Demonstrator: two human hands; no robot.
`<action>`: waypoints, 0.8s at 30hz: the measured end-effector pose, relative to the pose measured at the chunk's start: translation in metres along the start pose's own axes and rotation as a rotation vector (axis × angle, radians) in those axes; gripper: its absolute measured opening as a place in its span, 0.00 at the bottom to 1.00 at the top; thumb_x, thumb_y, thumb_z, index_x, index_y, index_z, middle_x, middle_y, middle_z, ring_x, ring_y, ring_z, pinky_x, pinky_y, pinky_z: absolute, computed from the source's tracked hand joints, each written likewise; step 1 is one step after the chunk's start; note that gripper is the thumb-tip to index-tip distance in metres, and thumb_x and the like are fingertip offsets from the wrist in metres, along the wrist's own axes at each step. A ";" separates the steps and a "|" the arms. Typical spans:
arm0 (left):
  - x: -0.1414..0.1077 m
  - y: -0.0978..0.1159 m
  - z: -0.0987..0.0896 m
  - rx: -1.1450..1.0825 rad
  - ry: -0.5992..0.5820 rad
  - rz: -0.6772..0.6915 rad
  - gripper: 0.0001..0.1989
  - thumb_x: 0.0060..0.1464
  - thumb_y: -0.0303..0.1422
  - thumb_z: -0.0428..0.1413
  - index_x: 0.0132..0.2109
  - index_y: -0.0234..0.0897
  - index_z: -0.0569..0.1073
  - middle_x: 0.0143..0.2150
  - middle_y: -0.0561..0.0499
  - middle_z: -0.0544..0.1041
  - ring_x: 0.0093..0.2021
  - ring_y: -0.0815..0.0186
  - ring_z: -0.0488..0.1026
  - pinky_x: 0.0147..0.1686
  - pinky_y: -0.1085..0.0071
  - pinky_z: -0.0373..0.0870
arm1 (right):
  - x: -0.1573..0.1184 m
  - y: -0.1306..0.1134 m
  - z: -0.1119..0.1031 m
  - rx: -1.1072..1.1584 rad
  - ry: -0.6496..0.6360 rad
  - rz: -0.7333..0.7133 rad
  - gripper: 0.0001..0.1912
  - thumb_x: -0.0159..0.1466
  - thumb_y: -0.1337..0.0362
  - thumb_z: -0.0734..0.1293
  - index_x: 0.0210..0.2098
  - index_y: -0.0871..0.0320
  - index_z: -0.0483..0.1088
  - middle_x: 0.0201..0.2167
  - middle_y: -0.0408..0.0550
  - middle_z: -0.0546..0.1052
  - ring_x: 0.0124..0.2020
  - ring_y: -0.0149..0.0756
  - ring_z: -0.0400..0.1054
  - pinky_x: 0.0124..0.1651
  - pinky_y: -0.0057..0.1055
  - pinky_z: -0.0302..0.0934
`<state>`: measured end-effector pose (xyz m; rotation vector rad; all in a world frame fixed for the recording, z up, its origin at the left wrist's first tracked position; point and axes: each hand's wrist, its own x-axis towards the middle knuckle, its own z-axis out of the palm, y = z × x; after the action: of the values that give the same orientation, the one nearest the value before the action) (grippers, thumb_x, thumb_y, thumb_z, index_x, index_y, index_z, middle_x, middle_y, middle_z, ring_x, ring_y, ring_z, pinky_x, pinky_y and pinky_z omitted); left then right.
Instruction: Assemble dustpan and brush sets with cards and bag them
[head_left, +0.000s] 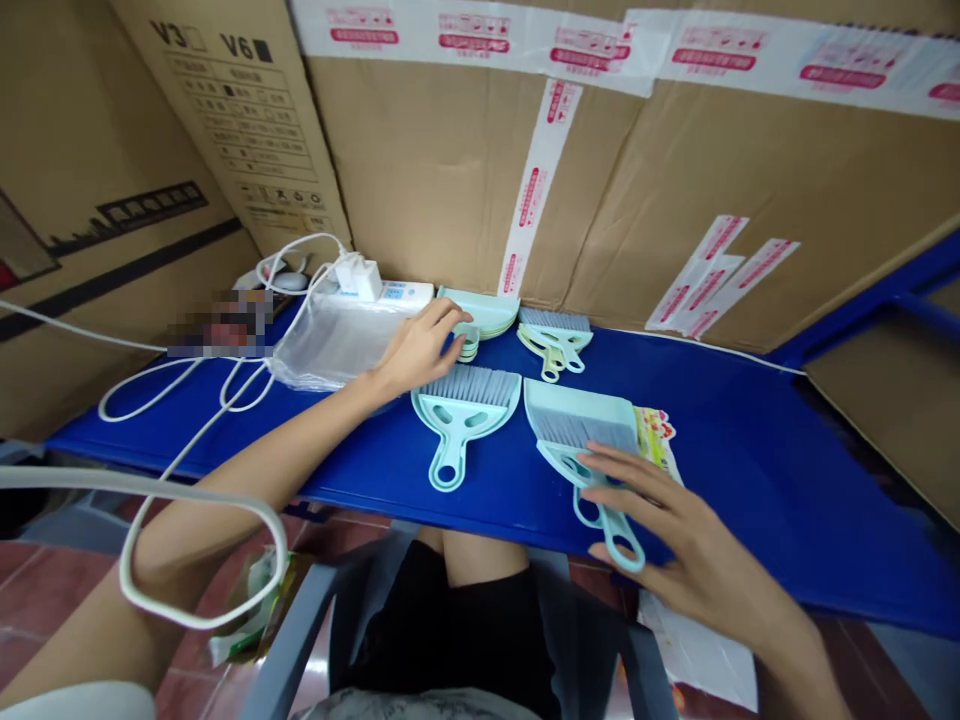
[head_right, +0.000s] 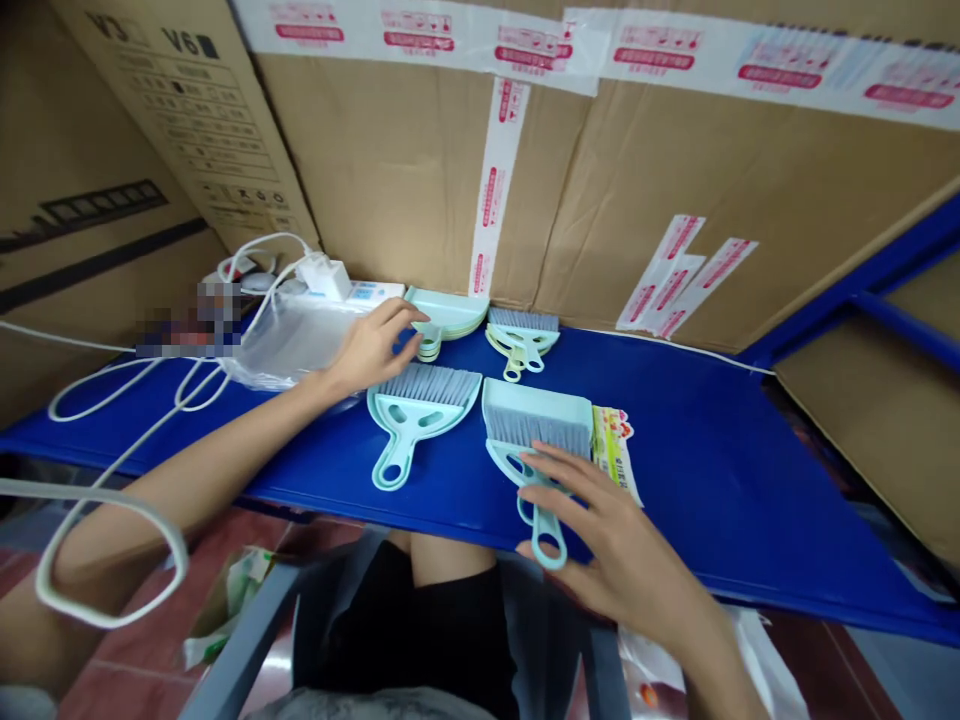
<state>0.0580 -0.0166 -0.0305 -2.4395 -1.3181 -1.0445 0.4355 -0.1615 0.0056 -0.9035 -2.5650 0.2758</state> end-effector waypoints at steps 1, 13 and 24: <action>0.000 0.000 0.000 -0.001 -0.001 0.006 0.13 0.69 0.31 0.50 0.56 0.38 0.73 0.53 0.41 0.76 0.52 0.54 0.75 0.46 0.58 0.77 | -0.006 0.000 0.012 -0.024 -0.005 0.009 0.22 0.69 0.59 0.73 0.62 0.44 0.76 0.69 0.52 0.74 0.72 0.54 0.67 0.68 0.57 0.71; 0.000 0.003 -0.002 0.015 0.016 0.015 0.13 0.70 0.31 0.50 0.56 0.37 0.74 0.53 0.41 0.76 0.51 0.54 0.76 0.42 0.60 0.75 | -0.004 0.021 0.027 -0.123 -0.029 0.032 0.34 0.71 0.58 0.72 0.74 0.49 0.63 0.75 0.55 0.66 0.77 0.52 0.57 0.75 0.60 0.61; -0.002 0.002 0.000 0.034 0.010 0.024 0.13 0.68 0.31 0.52 0.56 0.37 0.74 0.53 0.41 0.77 0.52 0.52 0.76 0.41 0.60 0.75 | 0.002 0.041 0.039 0.010 0.005 -0.089 0.37 0.67 0.59 0.76 0.73 0.51 0.64 0.76 0.55 0.64 0.77 0.53 0.57 0.76 0.59 0.58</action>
<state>0.0588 -0.0190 -0.0321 -2.4163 -1.2893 -1.0187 0.4393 -0.1303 -0.0419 -0.7824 -2.5885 0.2600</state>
